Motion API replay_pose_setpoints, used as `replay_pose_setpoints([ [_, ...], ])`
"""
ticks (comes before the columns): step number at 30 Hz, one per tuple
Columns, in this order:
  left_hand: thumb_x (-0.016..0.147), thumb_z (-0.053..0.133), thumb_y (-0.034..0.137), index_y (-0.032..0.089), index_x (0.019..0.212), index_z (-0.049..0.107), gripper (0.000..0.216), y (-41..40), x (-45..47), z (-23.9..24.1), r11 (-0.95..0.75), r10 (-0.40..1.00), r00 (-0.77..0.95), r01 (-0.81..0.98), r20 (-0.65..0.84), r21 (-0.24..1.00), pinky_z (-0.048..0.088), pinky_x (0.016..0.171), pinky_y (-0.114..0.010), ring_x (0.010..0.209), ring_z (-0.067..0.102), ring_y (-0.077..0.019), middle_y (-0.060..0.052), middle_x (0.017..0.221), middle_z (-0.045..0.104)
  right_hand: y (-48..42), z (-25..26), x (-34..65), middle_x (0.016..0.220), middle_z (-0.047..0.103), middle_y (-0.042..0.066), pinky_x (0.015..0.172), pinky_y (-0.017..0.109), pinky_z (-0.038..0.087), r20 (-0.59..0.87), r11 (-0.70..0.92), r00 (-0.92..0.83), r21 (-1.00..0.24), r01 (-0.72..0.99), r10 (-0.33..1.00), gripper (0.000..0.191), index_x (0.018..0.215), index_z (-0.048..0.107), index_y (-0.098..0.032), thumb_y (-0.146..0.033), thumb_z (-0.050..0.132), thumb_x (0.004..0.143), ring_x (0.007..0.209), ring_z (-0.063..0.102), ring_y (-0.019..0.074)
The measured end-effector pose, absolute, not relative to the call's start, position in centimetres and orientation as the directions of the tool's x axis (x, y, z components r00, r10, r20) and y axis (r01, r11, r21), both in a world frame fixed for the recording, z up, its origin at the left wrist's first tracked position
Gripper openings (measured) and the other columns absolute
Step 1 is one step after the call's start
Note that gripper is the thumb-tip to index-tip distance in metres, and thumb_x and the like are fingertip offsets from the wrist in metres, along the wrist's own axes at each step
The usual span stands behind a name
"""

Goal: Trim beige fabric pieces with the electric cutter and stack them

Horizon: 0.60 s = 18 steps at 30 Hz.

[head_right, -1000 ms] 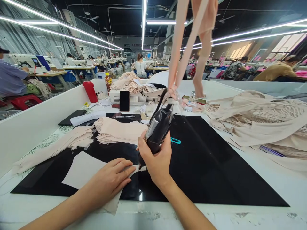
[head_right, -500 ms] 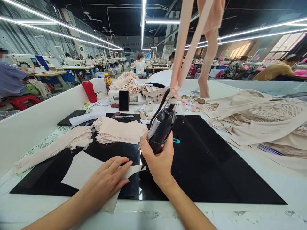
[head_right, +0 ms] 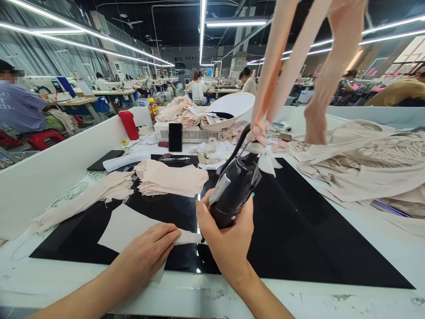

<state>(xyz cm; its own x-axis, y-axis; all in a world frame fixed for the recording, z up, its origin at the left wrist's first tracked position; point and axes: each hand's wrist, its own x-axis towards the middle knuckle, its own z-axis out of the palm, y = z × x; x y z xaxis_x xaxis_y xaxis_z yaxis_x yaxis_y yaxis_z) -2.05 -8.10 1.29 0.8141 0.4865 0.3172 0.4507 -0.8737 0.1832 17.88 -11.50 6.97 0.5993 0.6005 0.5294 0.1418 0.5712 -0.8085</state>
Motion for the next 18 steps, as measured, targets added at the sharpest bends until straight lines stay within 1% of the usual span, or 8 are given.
replay_pose_setpoints([
  [3, 0.106, 0.05, 0.007, 0.014, 0.13, 0.059, 0.026, -8.4, -2.0, 1.5, -0.878, 0.476, 0.825, 0.465, 0.304, 0.112, 0.064, 0.097, -0.039, 0.111, 0.07, -0.025, -0.012, 0.122, 0.07, -11.8, 7.0, 17.7, 0.08, 0.071, -0.005, 0.06, 0.032, 0.061, 0.533, 0.571, 0.595, -0.808, 0.147, 0.601, 0.034, 0.106, 0.06, -0.026, -0.019, 0.083, 0.082, 0.06, 0.067, 0.0148],
  [6, 0.104, 0.059, 0.012, 0.012, 0.128, 0.06, 0.024, -9.0, -1.7, 1.6, -0.876, 0.465, 0.839, 0.483, 0.284, 0.007, 0.063, 0.095, -0.038, 0.109, 0.071, -0.0262, -0.012, 0.12, 0.071, -12.2, 6.9, 17.5, 0.079, 0.07, -0.005, 0.059, 0.032, 0.06, 0.54, 0.576, 0.591, -0.804, 0.151, 0.6, 0.032, 0.104, 0.059, -0.026, -0.018, 0.082, 0.083, 0.059, 0.066, 0.0148],
  [9, 0.099, 0.073, 0.02, 0.013, 0.133, 0.058, 0.038, -9.5, -1.2, 1.4, -0.863, 0.478, 0.844, 0.503, 0.242, -0.048, 0.064, 0.09, -0.038, 0.107, 0.071, -0.028, -0.013, 0.121, 0.07, -12.5, 6.9, 17.3, 0.079, 0.07, -0.004, 0.057, 0.032, 0.06, 0.541, 0.575, 0.597, -0.803, 0.156, 0.593, 0.031, 0.101, 0.059, -0.026, -0.018, 0.082, 0.083, 0.059, 0.066, 0.0154],
  [11, 0.095, 0.081, 0.028, 0.013, 0.138, 0.055, 0.053, -9.7, -0.8, 1.2, -0.856, 0.49, 0.843, 0.514, 0.22, -0.061, 0.064, 0.088, -0.039, 0.106, 0.071, -0.0295, -0.013, 0.12, 0.07, -12.7, 6.9, 17.2, 0.079, 0.07, -0.003, 0.056, 0.032, 0.06, 0.537, 0.573, 0.605, -0.804, 0.157, 0.588, 0.031, 0.101, 0.058, -0.026, -0.018, 0.082, 0.083, 0.059, 0.066, 0.0159],
  [13, 0.092, 0.084, 0.035, 0.015, 0.141, 0.054, 0.062, -9.8, -0.6, 0.9, -0.853, 0.494, 0.841, 0.518, 0.22, -0.065, 0.063, 0.087, -0.04, 0.106, 0.071, -0.0302, -0.013, 0.118, 0.07, -12.8, 6.8, 17.1, 0.079, 0.07, -0.003, 0.056, 0.032, 0.059, 0.536, 0.572, 0.607, -0.805, 0.158, 0.587, 0.032, 0.101, 0.058, -0.026, -0.019, 0.083, 0.083, 0.059, 0.066, 0.0161],
  [15, 0.091, 0.085, 0.038, 0.015, 0.138, 0.056, 0.06, -9.9, -0.4, 0.9, -0.85, 0.498, 0.837, 0.523, 0.225, -0.064, 0.063, 0.086, -0.039, 0.105, 0.071, -0.0303, -0.013, 0.115, 0.07, -12.8, 6.7, 17.1, 0.079, 0.07, -0.003, 0.057, 0.032, 0.059, 0.536, 0.572, 0.609, -0.805, 0.159, 0.585, 0.032, 0.1, 0.057, -0.026, -0.02, 0.083, 0.083, 0.059, 0.066, 0.0159],
  [18, 0.091, 0.085, 0.038, 0.016, 0.13, 0.059, 0.051, -10.1, -0.5, 1.2, -0.846, 0.506, 0.833, 0.53, 0.225, -0.057, 0.062, 0.087, -0.039, 0.105, 0.07, -0.03, -0.012, 0.114, 0.069, -12.9, 6.6, 17.2, 0.08, 0.069, -0.004, 0.059, 0.032, 0.059, 0.529, 0.574, 0.604, -0.807, 0.139, 0.596, 0.032, 0.101, 0.058, -0.026, -0.019, 0.083, 0.083, 0.06, 0.066, 0.0156],
])
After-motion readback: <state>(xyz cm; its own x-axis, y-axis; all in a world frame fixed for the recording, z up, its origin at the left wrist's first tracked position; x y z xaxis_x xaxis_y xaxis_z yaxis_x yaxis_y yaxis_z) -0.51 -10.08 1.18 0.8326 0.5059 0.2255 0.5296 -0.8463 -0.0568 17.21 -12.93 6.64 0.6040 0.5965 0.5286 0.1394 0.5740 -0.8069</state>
